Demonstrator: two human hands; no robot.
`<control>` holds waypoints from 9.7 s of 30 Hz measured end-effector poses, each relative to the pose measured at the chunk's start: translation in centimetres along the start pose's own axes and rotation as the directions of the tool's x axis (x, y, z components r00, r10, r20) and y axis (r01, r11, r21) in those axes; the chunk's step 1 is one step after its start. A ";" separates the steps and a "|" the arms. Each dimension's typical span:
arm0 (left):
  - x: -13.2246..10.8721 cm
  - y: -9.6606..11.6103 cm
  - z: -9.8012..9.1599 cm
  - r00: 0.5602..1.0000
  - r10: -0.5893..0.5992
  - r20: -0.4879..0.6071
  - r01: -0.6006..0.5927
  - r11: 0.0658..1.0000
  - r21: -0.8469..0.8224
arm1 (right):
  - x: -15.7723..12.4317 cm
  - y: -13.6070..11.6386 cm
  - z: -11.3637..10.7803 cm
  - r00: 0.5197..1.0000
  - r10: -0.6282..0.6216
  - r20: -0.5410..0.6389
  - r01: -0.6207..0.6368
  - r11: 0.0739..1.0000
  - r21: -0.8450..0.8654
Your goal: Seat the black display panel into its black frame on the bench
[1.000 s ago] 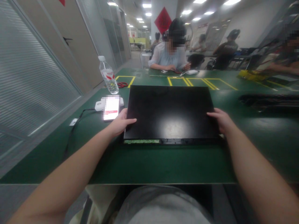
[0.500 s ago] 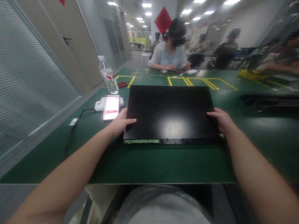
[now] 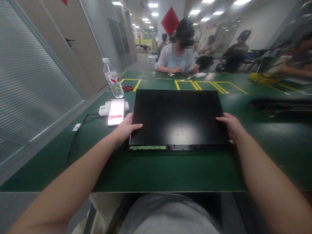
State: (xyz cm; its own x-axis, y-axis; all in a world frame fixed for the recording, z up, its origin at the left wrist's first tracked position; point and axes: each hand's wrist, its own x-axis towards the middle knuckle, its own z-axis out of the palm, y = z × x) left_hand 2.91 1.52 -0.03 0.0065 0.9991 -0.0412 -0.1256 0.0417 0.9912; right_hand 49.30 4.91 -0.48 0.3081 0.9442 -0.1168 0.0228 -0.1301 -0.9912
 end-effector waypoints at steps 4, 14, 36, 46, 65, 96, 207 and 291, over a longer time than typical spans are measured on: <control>0.1 -0.1 0.0 1.000 0.000 -0.007 0.000 1.000 0.004 | 0.2 0.2 0.0 1.000 -0.019 0.000 0.019 1.000 0.003; 0.2 -0.1 0.0 0.999 -0.010 -0.035 0.009 1.000 -0.021 | -0.1 -0.1 0.3 0.999 -0.024 0.024 0.023 1.000 0.020; -0.2 1.4 0.2 0.991 -0.128 -0.029 0.125 0.987 -0.098 | -0.2 -0.9 -0.2 0.991 -0.099 -0.091 0.101 0.995 0.011; 0.0 1.8 -0.7 0.974 -0.219 -0.062 0.214 0.973 -0.083 | -0.2 -0.8 0.0 0.988 -0.133 -0.082 0.120 0.982 -0.142; -0.4 1.7 -0.2 0.989 -0.149 -0.004 0.149 0.988 -0.050 | 0.1 -0.5 -0.3 0.979 -0.165 -0.118 0.140 0.971 -0.192; -0.3 0.8 0.4 0.998 -0.055 0.018 0.054 0.996 0.066 | 0.0 -0.3 -0.5 0.933 -0.343 -0.108 0.189 0.724 -0.664; -0.4 1.9 0.8 0.978 -0.202 -0.061 0.195 0.976 -0.095 | -0.6 -1.0 -0.1 0.944 -0.323 -0.059 0.132 0.538 -0.832; 0.9 -0.3 -1.8 0.984 0.126 0.122 -0.156 0.307 0.939 | 0.1 -0.3 -0.6 0.948 -0.296 -0.117 0.132 0.701 -0.700</control>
State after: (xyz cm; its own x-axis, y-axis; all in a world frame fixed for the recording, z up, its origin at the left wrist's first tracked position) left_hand 1.18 2.43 -0.54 0.1116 0.9887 0.0997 0.8919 -0.1439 0.4288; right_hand 49.87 4.92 -0.20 0.3965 0.8983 0.1896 0.7229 -0.1782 -0.6675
